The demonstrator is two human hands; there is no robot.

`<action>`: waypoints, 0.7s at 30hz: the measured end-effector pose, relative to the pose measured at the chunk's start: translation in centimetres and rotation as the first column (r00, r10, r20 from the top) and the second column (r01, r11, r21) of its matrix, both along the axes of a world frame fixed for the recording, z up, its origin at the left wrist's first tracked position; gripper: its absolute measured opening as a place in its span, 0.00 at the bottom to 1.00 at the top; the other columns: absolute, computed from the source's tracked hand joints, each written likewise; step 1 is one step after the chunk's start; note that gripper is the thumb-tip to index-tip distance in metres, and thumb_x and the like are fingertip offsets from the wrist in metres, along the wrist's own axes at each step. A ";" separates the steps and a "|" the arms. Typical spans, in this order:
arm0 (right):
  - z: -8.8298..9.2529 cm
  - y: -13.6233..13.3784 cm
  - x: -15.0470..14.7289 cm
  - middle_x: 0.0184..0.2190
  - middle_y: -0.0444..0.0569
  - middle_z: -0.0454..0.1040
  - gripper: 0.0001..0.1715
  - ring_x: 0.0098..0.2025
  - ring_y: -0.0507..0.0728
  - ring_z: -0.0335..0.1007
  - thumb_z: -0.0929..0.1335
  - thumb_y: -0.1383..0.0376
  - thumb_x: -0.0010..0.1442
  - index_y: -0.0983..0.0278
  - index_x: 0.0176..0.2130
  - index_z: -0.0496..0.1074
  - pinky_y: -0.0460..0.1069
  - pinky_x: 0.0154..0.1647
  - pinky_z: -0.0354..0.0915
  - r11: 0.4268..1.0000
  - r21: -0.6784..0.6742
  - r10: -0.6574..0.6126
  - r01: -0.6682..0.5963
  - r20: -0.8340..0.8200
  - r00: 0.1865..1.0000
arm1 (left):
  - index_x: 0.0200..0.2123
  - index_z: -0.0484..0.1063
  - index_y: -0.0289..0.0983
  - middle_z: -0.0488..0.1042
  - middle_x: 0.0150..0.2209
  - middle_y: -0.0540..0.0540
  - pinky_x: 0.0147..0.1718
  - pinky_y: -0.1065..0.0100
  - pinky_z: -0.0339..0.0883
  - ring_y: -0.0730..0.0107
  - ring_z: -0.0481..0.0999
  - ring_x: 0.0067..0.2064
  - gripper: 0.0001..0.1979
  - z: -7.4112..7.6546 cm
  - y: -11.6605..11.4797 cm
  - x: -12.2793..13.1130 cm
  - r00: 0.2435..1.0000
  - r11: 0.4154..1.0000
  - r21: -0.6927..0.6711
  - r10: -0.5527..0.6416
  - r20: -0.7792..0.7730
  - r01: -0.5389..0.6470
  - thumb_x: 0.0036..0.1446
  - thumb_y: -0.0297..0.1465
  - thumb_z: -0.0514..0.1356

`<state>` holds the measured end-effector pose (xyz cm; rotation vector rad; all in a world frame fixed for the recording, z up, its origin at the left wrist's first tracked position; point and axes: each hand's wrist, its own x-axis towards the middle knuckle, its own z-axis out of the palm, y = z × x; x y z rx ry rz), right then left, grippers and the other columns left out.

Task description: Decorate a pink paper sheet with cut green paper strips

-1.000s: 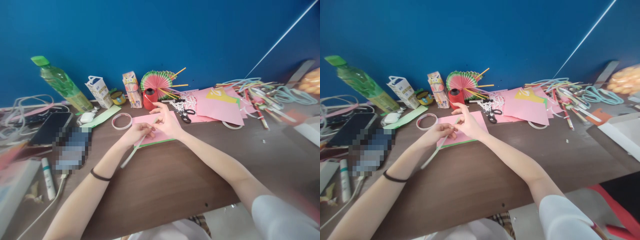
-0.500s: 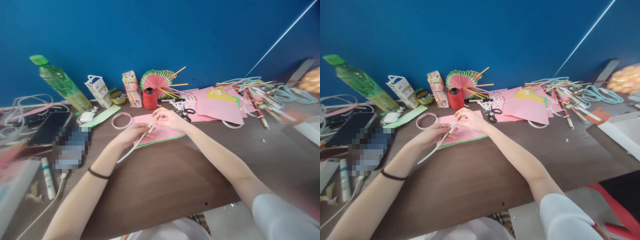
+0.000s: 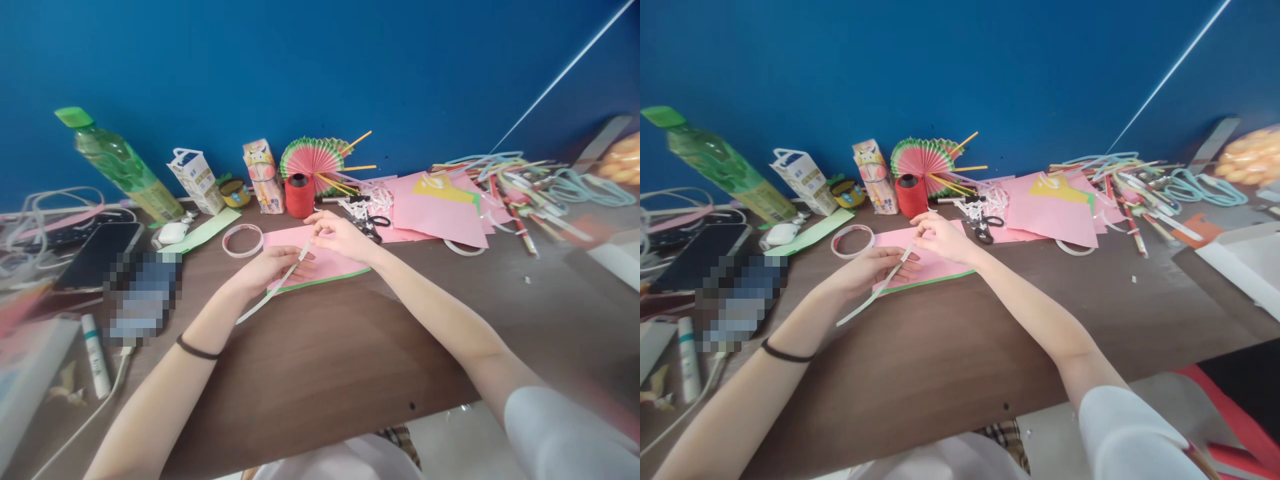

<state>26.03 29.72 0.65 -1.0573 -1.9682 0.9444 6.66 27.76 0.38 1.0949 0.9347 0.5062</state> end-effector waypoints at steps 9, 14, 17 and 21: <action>-0.2 0.1 0.0 0.46 0.52 0.68 0.07 0.48 0.57 0.65 0.67 0.63 0.52 0.64 0.26 0.67 0.57 0.49 0.59 1.000 0.025 -0.013 0.013 0.004 1.000 | 0.41 0.73 0.31 0.79 0.38 0.38 0.42 0.63 0.70 0.66 0.78 0.35 0.11 0.0 -0.1 0.1 1.000 1.000 -0.009 -0.007 0.016 0.007 0.54 0.26 0.57; -0.3 0.3 0.0 0.45 0.52 0.68 0.07 0.47 0.56 0.65 0.66 0.64 0.52 0.65 0.26 0.66 0.56 0.47 0.60 0.999 0.027 -0.022 0.022 0.002 1.000 | 0.41 0.73 0.31 0.79 0.38 0.38 0.42 0.63 0.70 0.67 0.78 0.35 0.11 0.2 -0.2 0.1 1.000 1.000 -0.019 0.000 0.010 0.000 0.54 0.25 0.56; -0.4 0.3 0.1 0.44 0.51 0.68 0.07 0.46 0.56 0.65 0.66 0.64 0.52 0.65 0.26 0.66 0.56 0.47 0.60 0.999 0.031 -0.029 0.029 -0.004 1.000 | 0.40 0.73 0.32 0.79 0.37 0.39 0.42 0.64 0.71 0.67 0.78 0.34 0.10 0.5 -0.3 0.3 1.000 1.000 -0.026 0.007 -0.003 -0.008 0.55 0.25 0.55; -0.5 0.3 0.1 0.44 0.51 0.69 0.07 0.46 0.56 0.66 0.66 0.64 0.53 0.64 0.26 0.66 0.55 0.47 0.61 0.999 0.032 -0.023 0.023 -0.002 1.000 | 0.40 0.73 0.32 0.79 0.37 0.38 0.43 0.64 0.70 0.67 0.78 0.36 0.10 0.5 -0.3 0.3 1.000 1.000 -0.028 0.003 -0.006 -0.004 0.55 0.25 0.55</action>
